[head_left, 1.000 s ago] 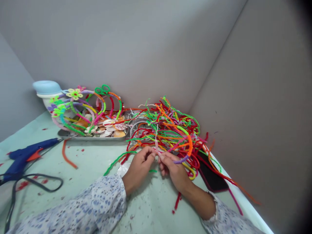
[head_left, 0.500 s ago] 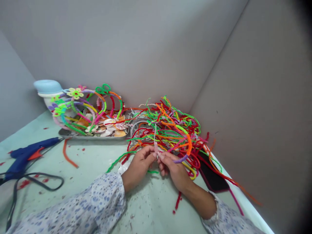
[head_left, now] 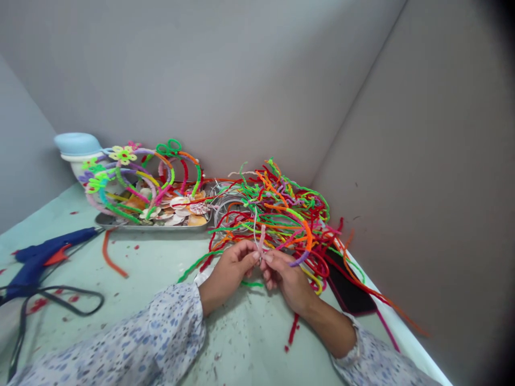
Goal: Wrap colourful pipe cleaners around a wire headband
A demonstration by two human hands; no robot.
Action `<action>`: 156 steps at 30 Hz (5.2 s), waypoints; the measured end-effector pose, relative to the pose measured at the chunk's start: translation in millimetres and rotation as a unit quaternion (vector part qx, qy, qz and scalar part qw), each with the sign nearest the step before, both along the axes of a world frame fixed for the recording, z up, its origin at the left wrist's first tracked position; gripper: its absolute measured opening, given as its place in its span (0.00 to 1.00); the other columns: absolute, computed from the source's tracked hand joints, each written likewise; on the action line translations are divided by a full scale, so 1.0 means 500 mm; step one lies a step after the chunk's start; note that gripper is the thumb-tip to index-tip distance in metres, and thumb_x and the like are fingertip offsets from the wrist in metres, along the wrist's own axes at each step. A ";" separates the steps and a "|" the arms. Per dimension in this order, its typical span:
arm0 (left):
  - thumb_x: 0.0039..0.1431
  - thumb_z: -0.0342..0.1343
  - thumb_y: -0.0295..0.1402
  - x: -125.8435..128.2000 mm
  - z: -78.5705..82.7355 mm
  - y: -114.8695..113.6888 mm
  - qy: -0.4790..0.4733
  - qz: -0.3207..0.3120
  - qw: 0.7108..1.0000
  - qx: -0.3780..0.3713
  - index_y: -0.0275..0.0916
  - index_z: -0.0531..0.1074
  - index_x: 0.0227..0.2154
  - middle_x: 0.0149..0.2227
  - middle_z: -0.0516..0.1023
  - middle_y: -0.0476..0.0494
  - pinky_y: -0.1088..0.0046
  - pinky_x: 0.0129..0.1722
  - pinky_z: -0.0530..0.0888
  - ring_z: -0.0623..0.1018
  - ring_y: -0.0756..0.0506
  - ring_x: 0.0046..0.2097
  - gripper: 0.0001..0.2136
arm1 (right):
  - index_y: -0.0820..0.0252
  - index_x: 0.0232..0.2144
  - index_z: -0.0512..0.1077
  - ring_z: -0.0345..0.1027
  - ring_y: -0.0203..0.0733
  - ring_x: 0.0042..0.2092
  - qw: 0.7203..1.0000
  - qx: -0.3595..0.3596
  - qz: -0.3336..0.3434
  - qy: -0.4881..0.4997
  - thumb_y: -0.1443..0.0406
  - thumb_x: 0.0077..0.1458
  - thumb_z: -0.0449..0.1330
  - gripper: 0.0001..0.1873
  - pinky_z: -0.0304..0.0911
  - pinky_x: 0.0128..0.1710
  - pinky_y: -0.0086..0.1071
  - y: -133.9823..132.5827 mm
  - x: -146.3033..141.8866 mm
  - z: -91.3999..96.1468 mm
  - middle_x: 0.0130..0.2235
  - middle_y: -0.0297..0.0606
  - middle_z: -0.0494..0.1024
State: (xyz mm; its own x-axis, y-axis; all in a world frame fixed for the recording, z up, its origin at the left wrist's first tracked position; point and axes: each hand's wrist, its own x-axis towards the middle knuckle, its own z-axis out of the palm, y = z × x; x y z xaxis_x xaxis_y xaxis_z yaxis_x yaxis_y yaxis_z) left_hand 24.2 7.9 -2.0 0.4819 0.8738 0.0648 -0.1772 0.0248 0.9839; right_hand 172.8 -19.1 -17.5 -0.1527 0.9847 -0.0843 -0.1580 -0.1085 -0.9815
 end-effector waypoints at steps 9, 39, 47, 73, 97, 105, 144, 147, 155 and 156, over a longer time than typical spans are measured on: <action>0.56 0.53 0.38 -0.003 0.000 0.000 -0.002 -0.007 1.000 0.003 0.36 0.66 0.28 0.23 0.66 0.51 0.78 0.23 0.59 0.61 0.54 0.23 0.10 | 0.62 0.24 0.67 0.59 0.30 0.20 1.000 0.010 0.010 -0.001 0.59 0.54 0.54 0.13 0.55 0.20 0.24 -0.002 0.001 -0.001 0.21 0.30 0.66; 0.55 0.53 0.39 -0.003 0.001 0.001 -0.006 -0.016 1.000 -0.014 0.36 0.65 0.28 0.23 0.67 0.52 0.79 0.22 0.60 0.63 0.55 0.22 0.10 | 0.62 0.25 0.69 0.59 0.30 0.21 1.000 0.011 0.011 0.009 0.59 0.53 0.56 0.12 0.57 0.20 0.24 -0.001 0.000 -0.001 0.22 0.31 0.67; 0.56 0.52 0.36 -0.005 -0.002 0.001 0.012 -0.004 1.000 -0.014 0.36 0.65 0.28 0.23 0.67 0.52 0.78 0.22 0.59 0.62 0.55 0.22 0.08 | 0.62 0.24 0.68 0.59 0.30 0.20 0.999 0.017 0.009 -0.037 0.59 0.52 0.54 0.12 0.56 0.20 0.24 -0.002 -0.003 0.007 0.20 0.30 0.66; 0.55 0.49 0.30 -0.003 -0.012 0.006 0.038 0.017 0.999 -0.011 0.37 0.61 0.25 0.20 0.64 0.54 0.77 0.20 0.58 0.61 0.55 0.20 0.05 | 0.61 0.25 0.66 0.56 0.31 0.20 0.982 0.084 -0.032 -0.164 0.62 0.55 0.51 0.11 0.53 0.21 0.26 -0.012 -0.019 0.008 0.18 0.27 0.63; 0.50 0.51 0.29 -0.002 -0.022 0.009 0.057 0.043 0.997 -0.008 0.37 0.64 0.24 0.19 0.65 0.54 0.79 0.20 0.59 0.62 0.54 0.20 0.03 | 0.58 0.27 0.71 0.58 0.33 0.25 0.948 0.153 -0.057 -0.272 0.62 0.57 0.51 0.12 0.54 0.25 0.27 -0.024 -0.023 0.010 0.23 0.30 0.68; 0.49 0.50 0.27 0.000 -0.013 0.005 0.064 0.052 0.997 -0.009 0.37 0.63 0.24 0.19 0.65 0.55 0.78 0.20 0.59 0.62 0.54 0.20 0.02 | 0.58 0.28 0.71 0.61 0.35 0.27 0.939 0.162 -0.059 -0.297 0.63 0.57 0.50 0.12 0.56 0.27 0.28 -0.025 -0.022 0.009 0.25 0.32 0.71; 0.47 0.51 0.28 0.005 -0.012 0.005 0.054 0.067 0.996 -0.039 0.37 0.66 0.26 0.19 0.65 0.55 0.78 0.19 0.59 0.62 0.54 0.19 0.02 | 0.59 0.30 0.72 0.66 0.39 0.34 0.924 0.236 -0.056 -0.294 0.68 0.57 0.49 0.12 0.58 0.37 0.30 -0.028 -0.024 0.015 0.31 0.35 0.74; 0.48 0.51 0.29 0.004 -0.012 0.004 0.059 0.066 0.996 -0.028 0.37 0.65 0.25 0.18 0.65 0.55 0.77 0.19 0.60 0.63 0.54 0.19 0.01 | 0.59 0.29 0.72 0.65 0.38 0.32 0.929 0.227 -0.056 -0.286 0.66 0.58 0.49 0.12 0.58 0.35 0.30 -0.031 -0.024 0.020 0.29 0.35 0.73; 0.51 0.51 0.31 0.003 -0.008 0.001 0.069 0.061 0.995 -0.021 0.37 0.64 0.24 0.19 0.65 0.54 0.78 0.19 0.61 0.64 0.54 0.20 0.04 | 0.59 0.27 0.70 0.59 0.34 0.26 0.943 0.184 -0.072 -0.267 0.63 0.58 0.49 0.13 0.55 0.27 0.27 -0.033 -0.026 0.021 0.23 0.30 0.67; 0.51 0.51 0.31 0.003 -0.008 0.000 0.070 0.061 0.995 -0.019 0.37 0.64 0.24 0.19 0.65 0.54 0.78 0.20 0.61 0.64 0.54 0.20 0.05 | 0.59 0.27 0.70 0.59 0.34 0.25 0.945 0.181 -0.070 -0.265 0.63 0.59 0.49 0.13 0.55 0.27 0.27 -0.032 -0.026 0.019 0.23 0.30 0.68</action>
